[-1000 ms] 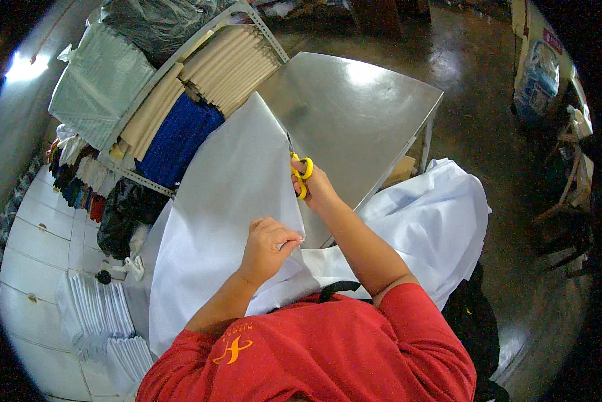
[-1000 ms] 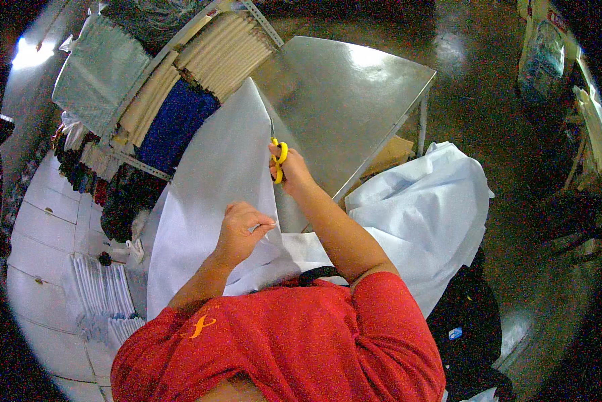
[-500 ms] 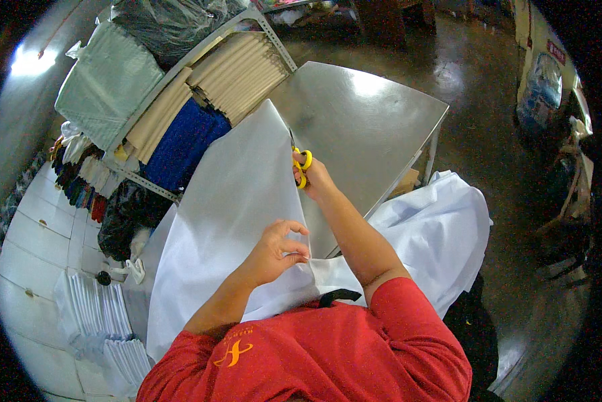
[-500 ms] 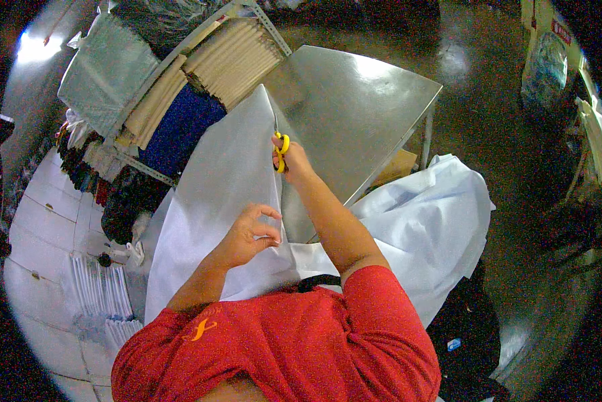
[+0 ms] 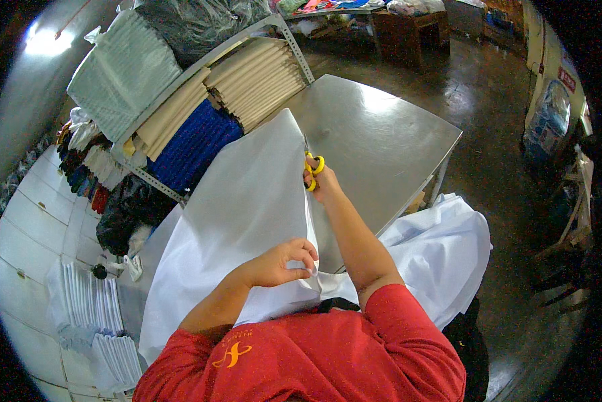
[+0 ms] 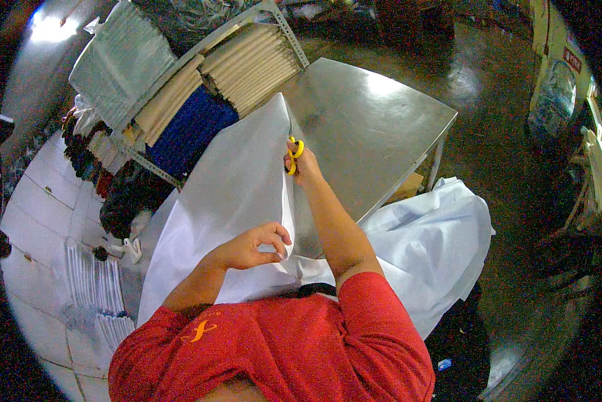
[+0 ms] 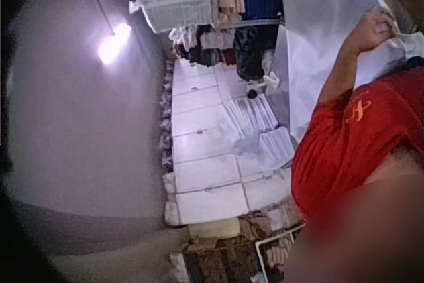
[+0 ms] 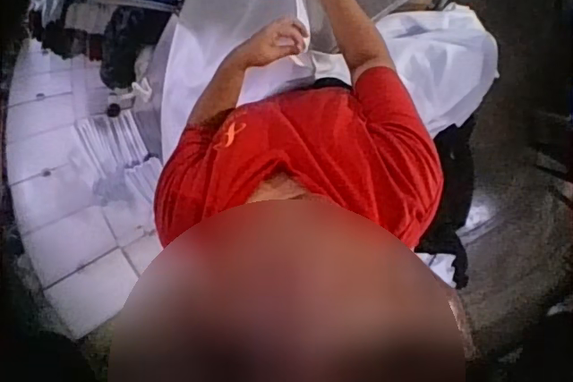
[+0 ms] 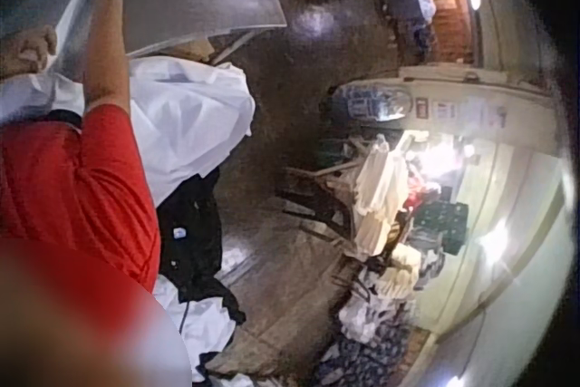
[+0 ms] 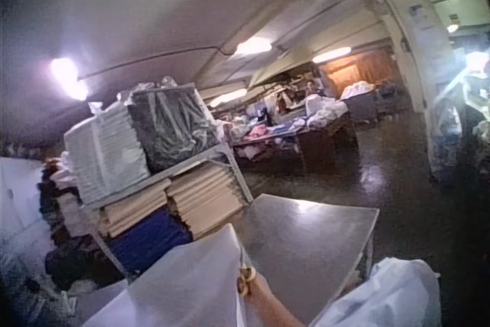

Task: The person unfolds a large white sheet of fabric on a metal table, smooths it out, and uses yellow-handled scissors to cut along the edge. The person repeatedly lifts and repositions the fabric to align the cut line before trimming.

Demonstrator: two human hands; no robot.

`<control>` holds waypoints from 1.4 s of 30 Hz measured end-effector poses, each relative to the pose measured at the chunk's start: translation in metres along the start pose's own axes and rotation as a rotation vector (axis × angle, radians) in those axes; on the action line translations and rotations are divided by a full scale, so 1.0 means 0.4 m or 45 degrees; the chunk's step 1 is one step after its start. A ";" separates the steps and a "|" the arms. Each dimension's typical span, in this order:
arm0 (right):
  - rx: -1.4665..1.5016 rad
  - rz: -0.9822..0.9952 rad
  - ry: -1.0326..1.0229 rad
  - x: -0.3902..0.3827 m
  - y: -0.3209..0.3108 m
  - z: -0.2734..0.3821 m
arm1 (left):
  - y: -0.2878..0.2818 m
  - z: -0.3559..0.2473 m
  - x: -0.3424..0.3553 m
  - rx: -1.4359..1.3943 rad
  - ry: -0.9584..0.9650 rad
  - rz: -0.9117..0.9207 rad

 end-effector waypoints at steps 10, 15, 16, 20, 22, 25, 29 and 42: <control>0.003 0.122 0.012 0.013 0.007 -0.029 | -0.245 0.264 0.039 -0.246 -0.451 -1.219; 0.065 0.133 -0.011 0.019 0.013 -0.041 | -0.270 0.397 0.129 -0.578 -0.710 -1.047; 0.112 0.179 -0.025 0.020 0.019 -0.041 | -0.268 0.409 0.142 -0.625 -0.705 -0.990; 0.160 0.087 -0.017 0.028 0.002 -0.042 | -0.257 0.447 0.161 -0.832 -0.588 -0.918; 0.143 0.074 0.001 0.030 -0.001 -0.041 | -0.245 0.474 0.154 -0.947 -0.609 -0.921; 0.122 0.057 0.007 0.030 -0.003 -0.040 | -0.238 0.495 0.144 -1.052 -0.567 -0.927; 0.064 0.044 -0.025 0.025 0.000 -0.041 | -0.242 0.488 0.124 -0.845 -0.731 -0.948; -0.052 0.060 -0.071 -0.004 0.051 -0.007 | -0.311 0.267 0.144 0.893 -0.605 -0.874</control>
Point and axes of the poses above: each hand's wrist, its own x-axis towards the middle knuckle, its own y-axis out of the palm, z = x × y, the point moved 7 cm from there along x, towards the middle knuckle, and after that the axes turned 4 degrees about y, right-handed, at the moved point
